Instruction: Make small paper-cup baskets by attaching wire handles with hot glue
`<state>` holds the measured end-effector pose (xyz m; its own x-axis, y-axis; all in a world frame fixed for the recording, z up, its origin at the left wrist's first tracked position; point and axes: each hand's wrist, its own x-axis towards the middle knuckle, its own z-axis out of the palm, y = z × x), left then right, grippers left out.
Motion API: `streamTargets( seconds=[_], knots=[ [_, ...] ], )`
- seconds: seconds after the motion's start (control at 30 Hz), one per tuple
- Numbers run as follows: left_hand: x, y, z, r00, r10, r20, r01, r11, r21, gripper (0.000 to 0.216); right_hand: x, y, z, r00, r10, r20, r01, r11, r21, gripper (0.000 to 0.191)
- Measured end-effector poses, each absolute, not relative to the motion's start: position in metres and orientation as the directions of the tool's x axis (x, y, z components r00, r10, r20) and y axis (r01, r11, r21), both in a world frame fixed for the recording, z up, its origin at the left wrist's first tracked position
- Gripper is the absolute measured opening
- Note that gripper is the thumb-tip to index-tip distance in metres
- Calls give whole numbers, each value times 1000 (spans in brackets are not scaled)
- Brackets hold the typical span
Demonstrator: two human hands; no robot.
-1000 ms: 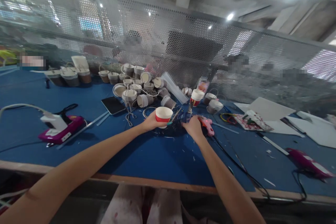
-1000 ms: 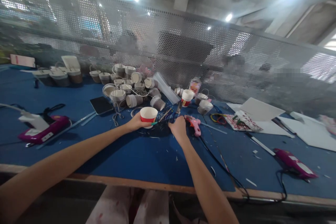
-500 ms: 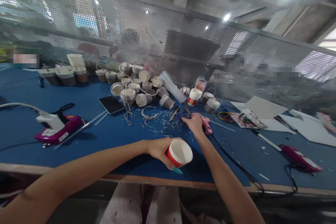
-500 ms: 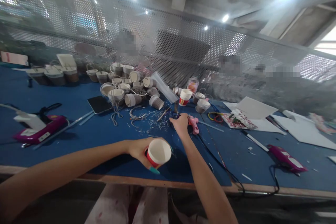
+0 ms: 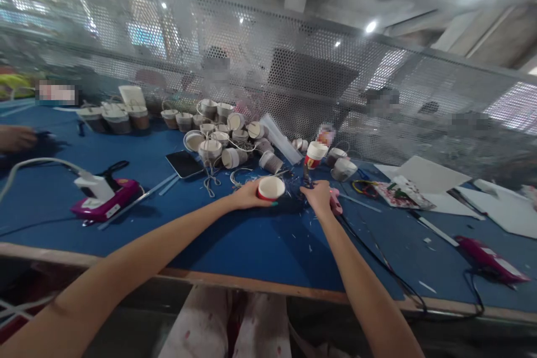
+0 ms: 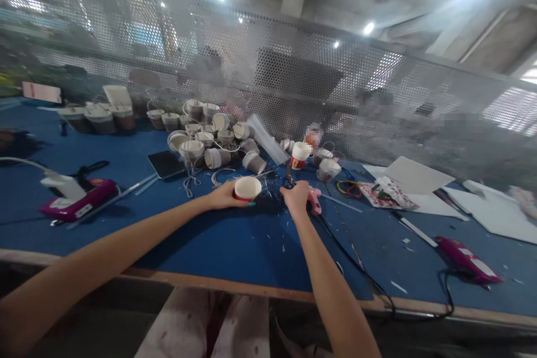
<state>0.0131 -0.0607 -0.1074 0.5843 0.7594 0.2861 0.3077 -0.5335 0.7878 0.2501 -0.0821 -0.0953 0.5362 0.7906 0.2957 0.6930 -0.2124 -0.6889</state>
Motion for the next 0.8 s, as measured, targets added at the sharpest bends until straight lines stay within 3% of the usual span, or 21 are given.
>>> streamTargets(
  seconds=[0.13, 0.23, 0.37, 0.67, 0.8],
  knots=[
    [8, -55, -107, 334, 866, 372, 356, -482, 800, 64, 251, -80, -100, 530, 779, 335, 712, -193, -675, 38],
    [19, -71, -105, 457, 781, 426, 260, -575, 776, 65, 251, -80, -102, 473, 782, 405, 785, -165, -598, 40],
    [33, -88, -106, 593, 692, 413, 318, -671, 669, 65, 246, -84, -103, 398, 816, 420, 856, -166, -489, 42],
    [21, -58, -116, 267, 905, 333, 568, -426, 704, 78, 222, -96, -96, 349, 865, 360, 919, -242, -310, 42],
    [20, -58, -108, 214, 917, 338, 679, -388, 623, 100, 215, -102, -91, 295, 894, 337, 950, -239, -199, 37]
  ],
)
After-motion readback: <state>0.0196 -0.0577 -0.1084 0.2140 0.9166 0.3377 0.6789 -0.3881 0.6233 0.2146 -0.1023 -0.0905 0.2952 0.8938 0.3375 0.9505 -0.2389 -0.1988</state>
